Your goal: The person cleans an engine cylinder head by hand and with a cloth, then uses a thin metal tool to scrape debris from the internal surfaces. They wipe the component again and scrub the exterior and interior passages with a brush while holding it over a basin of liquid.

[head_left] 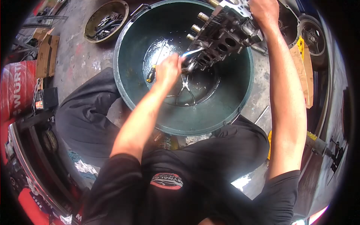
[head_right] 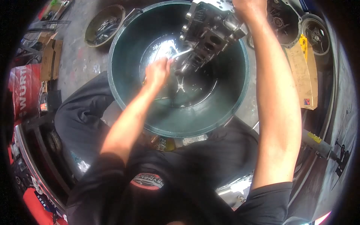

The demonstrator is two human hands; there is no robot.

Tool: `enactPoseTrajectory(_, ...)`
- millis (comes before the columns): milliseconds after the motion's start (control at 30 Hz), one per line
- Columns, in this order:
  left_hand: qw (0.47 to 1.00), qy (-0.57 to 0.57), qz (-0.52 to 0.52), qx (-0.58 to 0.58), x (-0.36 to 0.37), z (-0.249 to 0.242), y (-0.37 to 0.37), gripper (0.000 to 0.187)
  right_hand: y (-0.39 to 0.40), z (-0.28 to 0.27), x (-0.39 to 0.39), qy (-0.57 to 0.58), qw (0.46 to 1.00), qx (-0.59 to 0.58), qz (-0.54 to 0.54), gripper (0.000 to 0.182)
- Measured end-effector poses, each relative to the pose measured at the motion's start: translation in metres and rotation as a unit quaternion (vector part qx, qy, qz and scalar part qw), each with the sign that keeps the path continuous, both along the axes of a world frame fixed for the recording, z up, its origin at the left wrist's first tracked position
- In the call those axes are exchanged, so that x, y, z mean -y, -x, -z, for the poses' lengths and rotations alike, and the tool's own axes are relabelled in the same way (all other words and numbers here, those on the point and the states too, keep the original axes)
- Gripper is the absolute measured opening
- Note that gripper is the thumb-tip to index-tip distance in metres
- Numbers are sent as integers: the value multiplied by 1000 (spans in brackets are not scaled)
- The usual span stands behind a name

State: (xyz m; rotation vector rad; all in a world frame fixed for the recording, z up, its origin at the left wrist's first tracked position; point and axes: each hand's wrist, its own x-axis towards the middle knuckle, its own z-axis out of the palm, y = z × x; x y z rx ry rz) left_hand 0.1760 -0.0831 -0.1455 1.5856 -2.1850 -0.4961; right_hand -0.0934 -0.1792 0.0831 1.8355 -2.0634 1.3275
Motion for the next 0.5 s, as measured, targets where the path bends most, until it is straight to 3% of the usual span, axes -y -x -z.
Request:
enactPoseTrajectory(100, 998, 19, 56, 26, 24, 21, -18, 32, -5, -4, -16, -16, 999, 31, 13, 29)
enactPoseTrajectory(133, 994, -60, 36, 88, 19, 32, -29, 34, -1, -2, -19, -10, 1000, 24, 2, 29)
enactPoseTrajectory(233, 983, -137, -90, 80, -33, 37, -46, 35, 2, 1, -27, -4, 1000, 10, 15, 28)
enactPoseTrajectory(300, 996, -80, -15, 40, -55, 27, -42, 35, 2, 2, -29, -1, 1000, 21, 3, 28)
enactPoseTrajectory(433, 992, 39, 1, -116, -8, -12, 7, 23, -4, 3, -38, 1, 999, 31, -8, 27)
enactPoseTrajectory(500, 991, 23, 0, -131, 0, -2, 15, 23, -3, 4, -43, -5, 1000, 20, 1, 25)
